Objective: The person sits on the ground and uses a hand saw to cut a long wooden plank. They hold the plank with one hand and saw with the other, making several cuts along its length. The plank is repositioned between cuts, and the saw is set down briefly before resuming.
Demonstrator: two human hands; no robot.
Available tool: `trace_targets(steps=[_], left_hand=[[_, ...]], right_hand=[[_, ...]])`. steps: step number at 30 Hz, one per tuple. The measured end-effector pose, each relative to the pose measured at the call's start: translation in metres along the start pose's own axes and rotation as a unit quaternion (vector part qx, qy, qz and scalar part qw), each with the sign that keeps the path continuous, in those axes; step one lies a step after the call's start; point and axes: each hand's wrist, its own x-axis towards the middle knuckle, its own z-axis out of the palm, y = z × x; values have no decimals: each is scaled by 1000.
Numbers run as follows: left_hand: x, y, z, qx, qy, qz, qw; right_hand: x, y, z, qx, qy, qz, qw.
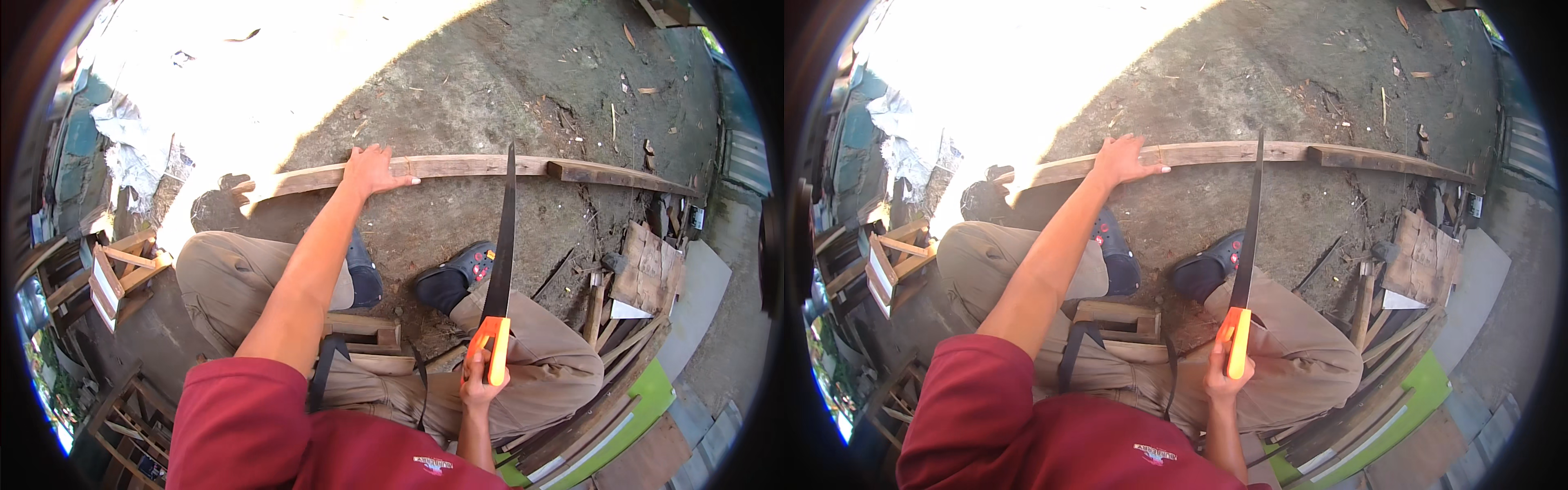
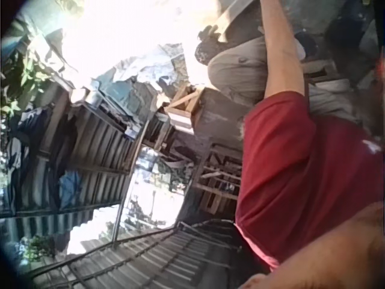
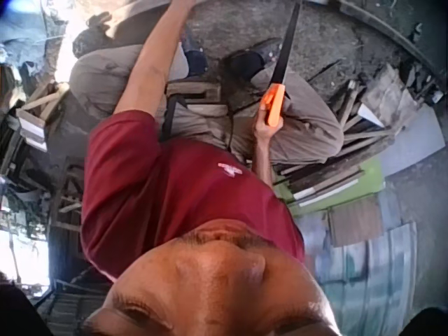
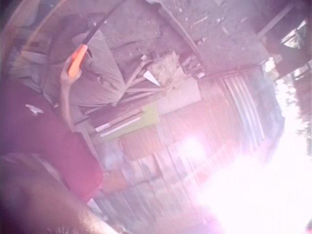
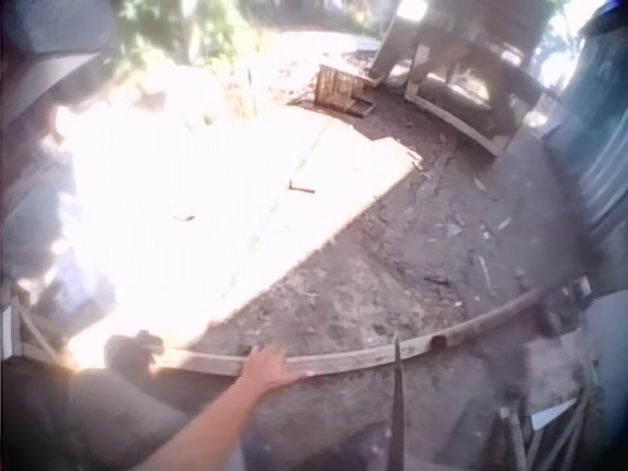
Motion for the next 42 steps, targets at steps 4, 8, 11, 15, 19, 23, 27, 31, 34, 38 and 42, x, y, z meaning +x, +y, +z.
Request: trace_targets(steps=[4, 8, 11, 15, 19, 23, 27, 31, 34, 38, 42], left_hand=[[-10, -12, 28, 24, -33, 57, 998], [-1, -13, 14, 58, -30, 80, 995], [-3, -15, 12, 69, 9, 95, 993], [0, -12, -8, 91, 109, 103, 985], [9, -13, 3, 112, 153, 99, 977], [9, -16, 31, 112, 164, 86, 976], [19, -11, 26, 116, 196, 86, 970], [30, -26, 40, 87, 285, 40, 954], [33, -16, 23, -25, 228, 44, 972], [55, -19, 19, -168, 168, -53, 970], [55, -14, 40, -77, 305, -80, 946]], right_hand=[[1, -8, 14, 8, -10, -23, 1000], [2, -14, 23, -10, -32, -53, 998], [-3, -23, 25, -34, -53, -85, 994], [-9, -21, 27, -13, -52, -77, 996], [8, -38, 40, -45, -52, -108, 992], [9, -45, 42, -68, -83, -136, 985], [7, -39, 47, -82, -67, -102, 989], [10, -32, 44, -101, -103, -113, 983], [15, -39, 47, -91, -97, -56, 989], [26, -26, 49, -11, -128, -52, 990], [74, -36, 78, -44, -167, -41, 984]])
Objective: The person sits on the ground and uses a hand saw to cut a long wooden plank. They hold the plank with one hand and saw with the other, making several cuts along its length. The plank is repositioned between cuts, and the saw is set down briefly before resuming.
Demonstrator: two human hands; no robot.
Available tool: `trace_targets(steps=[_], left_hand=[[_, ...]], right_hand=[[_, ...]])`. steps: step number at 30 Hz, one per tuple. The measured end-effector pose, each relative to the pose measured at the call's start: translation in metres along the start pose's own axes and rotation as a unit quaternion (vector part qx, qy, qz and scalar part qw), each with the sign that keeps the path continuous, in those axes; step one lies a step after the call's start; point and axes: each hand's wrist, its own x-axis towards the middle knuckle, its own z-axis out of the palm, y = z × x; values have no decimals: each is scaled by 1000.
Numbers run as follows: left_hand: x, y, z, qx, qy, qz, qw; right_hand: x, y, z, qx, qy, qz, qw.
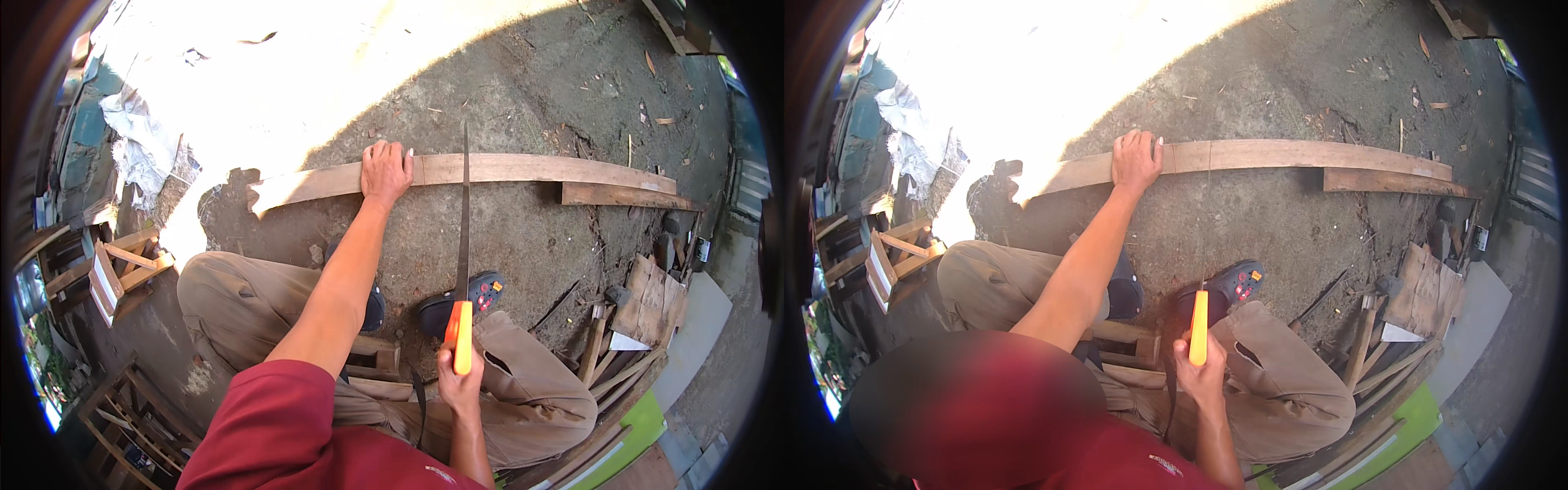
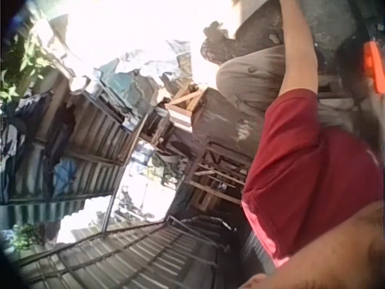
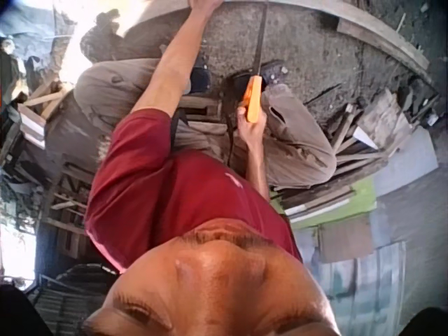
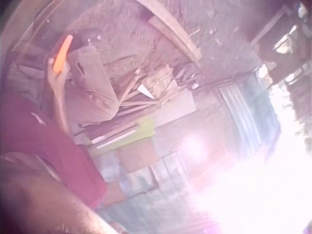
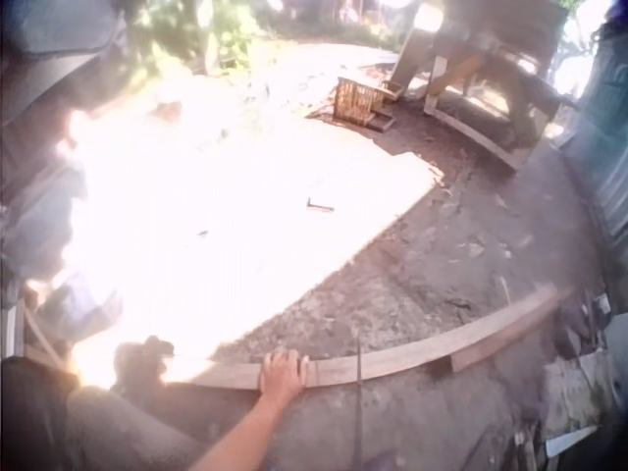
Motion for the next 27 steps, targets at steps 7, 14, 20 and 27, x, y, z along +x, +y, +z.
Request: trace_targets(steps=[7, 14, 20, 27], left_hand=[[25, 16, -15, -26, -81, -115, 990], [22, 12, -6, 15, -53, -116, 992], [21, 15, -4, 25, -77, -125, 989], [25, 10, -10, 26, -107, -120, 987]], right_hand=[[71, 35, 52, 26, 84, -8, 996], [87, 54, 60, 9, 70, -56, 996], [116, 53, 68, 50, 65, -2, 997], [16, 75, 30, -62, 50, -27, 996]])
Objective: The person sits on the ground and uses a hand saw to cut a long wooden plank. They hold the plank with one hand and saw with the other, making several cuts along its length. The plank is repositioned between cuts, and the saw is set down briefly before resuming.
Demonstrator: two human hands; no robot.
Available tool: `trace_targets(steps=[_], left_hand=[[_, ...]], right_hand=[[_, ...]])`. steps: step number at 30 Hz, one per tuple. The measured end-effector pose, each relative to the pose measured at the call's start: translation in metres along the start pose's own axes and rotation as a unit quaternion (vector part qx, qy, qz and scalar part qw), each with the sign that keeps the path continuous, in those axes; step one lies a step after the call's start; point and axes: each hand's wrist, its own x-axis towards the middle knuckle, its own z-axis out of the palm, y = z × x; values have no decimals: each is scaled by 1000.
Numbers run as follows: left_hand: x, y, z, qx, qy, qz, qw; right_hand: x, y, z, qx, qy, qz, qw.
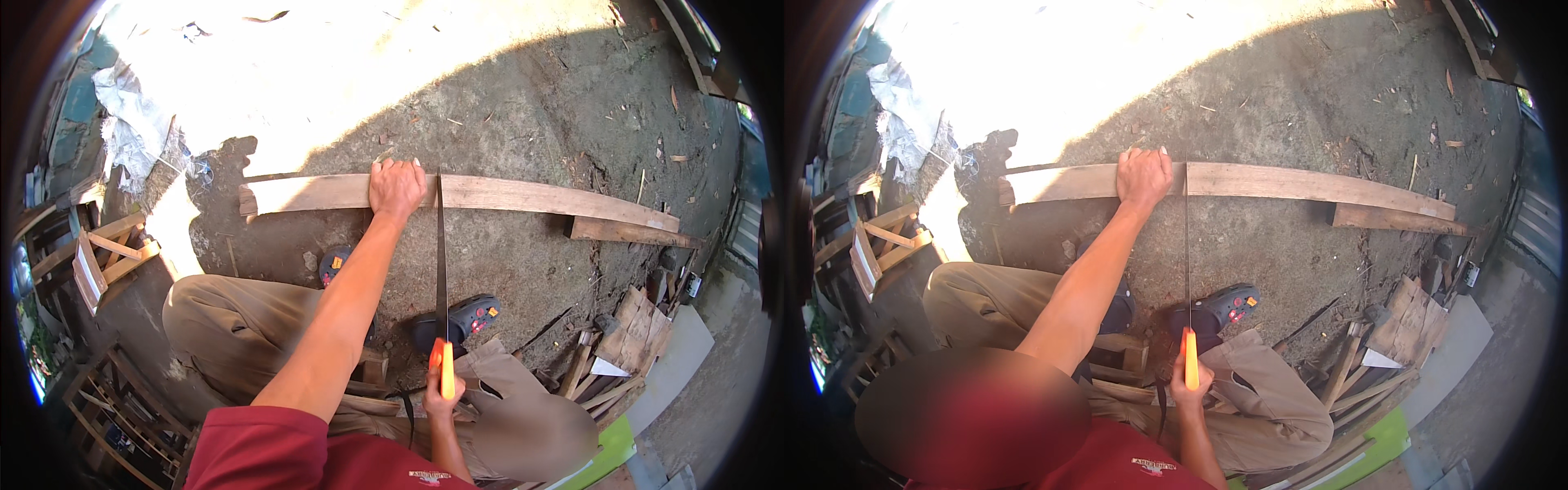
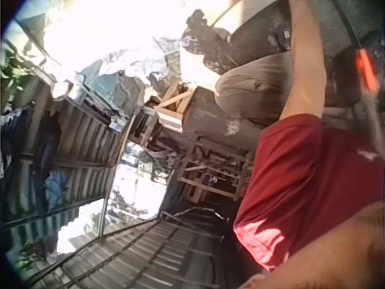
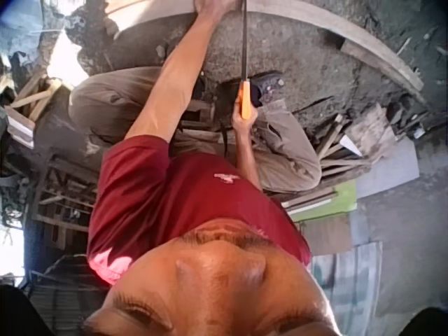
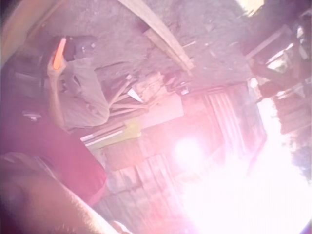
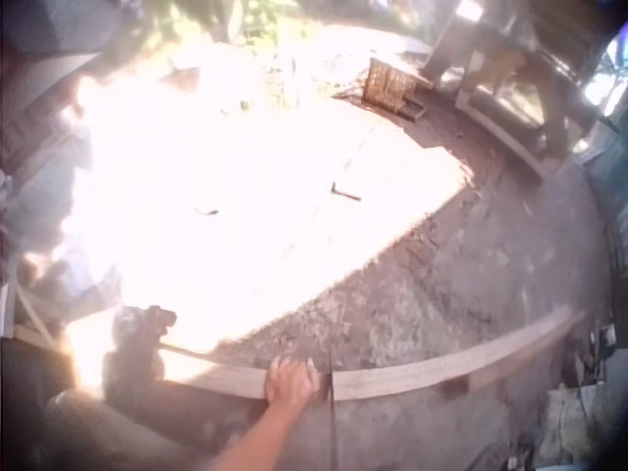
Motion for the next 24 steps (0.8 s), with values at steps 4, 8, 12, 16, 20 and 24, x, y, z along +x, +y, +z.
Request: trace_targets(steps=[4, 8, 12, 16, 20, 24], left_hand=[[-7, 0, 7, 1, 25, 10, 1000], [1, 9, 1, -12, -11, 0, 1000], [-1, 0, 0, -5, 8, 1, 1000], [-6, -2, 8, -5, 32, 8, 999], [-1, 9, 2, -17, 19, 14, 1000], [1, -5, 4, -4, 57, 16, 998]], right_hand=[[5, 20, 9, 21, 15, 33, 999], [124, -16, 60, 102, 17, 92, 990], [14, 3, 15, -5, 6, -36, 999], [23, 9, 18, 21, 16, 15, 1000], [152, -19, 75, 110, 37, 49, 992], [53, -11, 30, 1, -3, -11, 1000]])
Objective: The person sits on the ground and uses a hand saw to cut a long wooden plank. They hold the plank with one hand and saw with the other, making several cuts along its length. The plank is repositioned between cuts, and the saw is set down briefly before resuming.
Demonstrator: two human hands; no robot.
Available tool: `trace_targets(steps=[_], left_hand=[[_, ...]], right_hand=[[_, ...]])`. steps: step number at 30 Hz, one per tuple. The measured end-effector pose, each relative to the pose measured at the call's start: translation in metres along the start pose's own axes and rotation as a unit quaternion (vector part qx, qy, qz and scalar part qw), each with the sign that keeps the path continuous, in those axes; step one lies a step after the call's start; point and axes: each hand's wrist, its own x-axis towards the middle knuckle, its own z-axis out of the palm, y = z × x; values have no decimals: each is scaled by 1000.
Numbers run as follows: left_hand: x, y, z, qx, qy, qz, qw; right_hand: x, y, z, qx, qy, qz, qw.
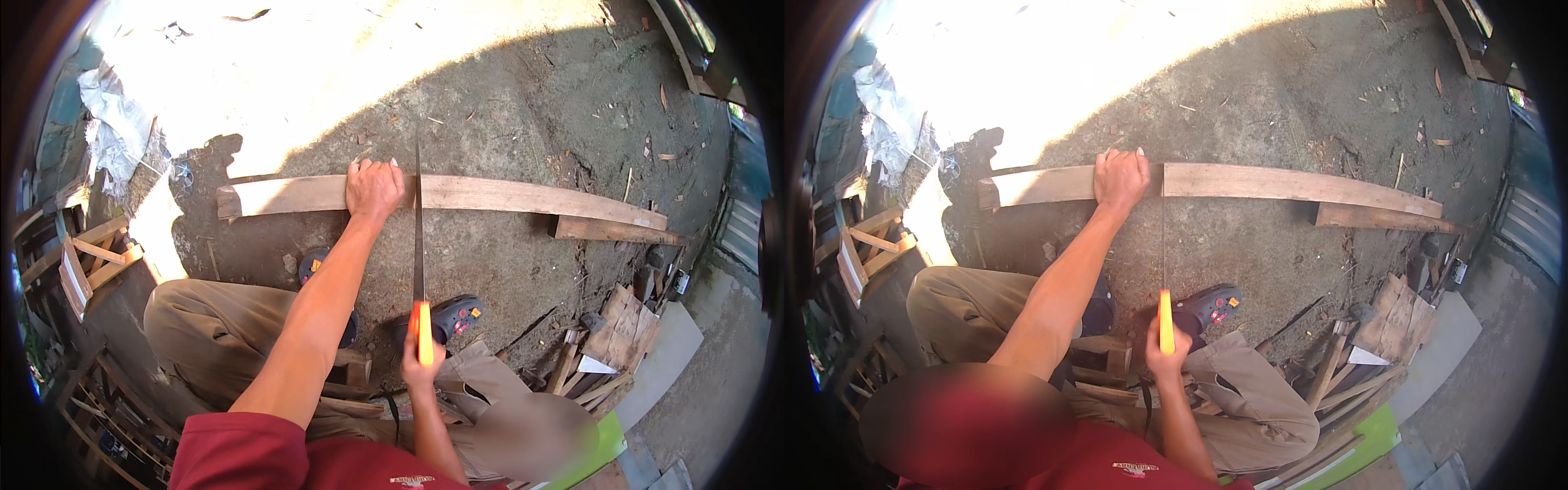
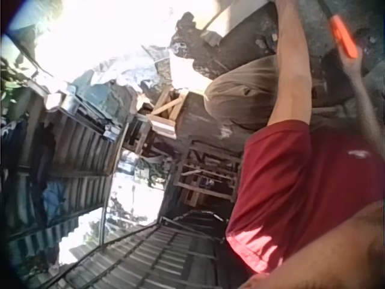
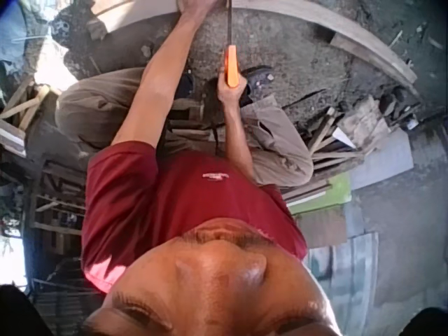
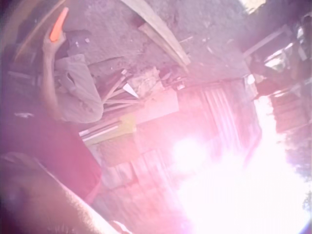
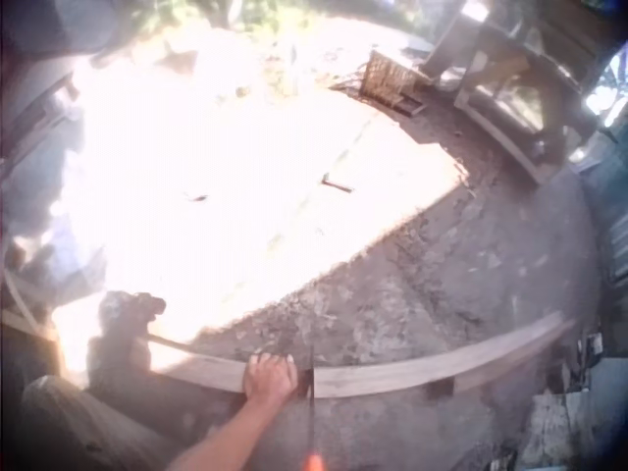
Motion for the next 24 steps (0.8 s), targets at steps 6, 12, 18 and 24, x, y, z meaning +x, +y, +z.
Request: trace_targets(steps=[6, 12, 18, 24], left_hand=[[-8, 4, 5, -11, 8, 4, 1000], [-11, -1, 5, 6, 15, 8, 1000], [-11, 4, 6, 1, 16, 5, 1000], [-7, 9, 6, 2, -8, 3, 1000]], right_hand=[[1, 24, -7, 66, 8, 89, 994], [29, -3, 11, 40, -7, 32, 999], [-29, -8, -29, -6, -2, 13, 1000], [46, -7, 17, 73, 6, 78, 994]])
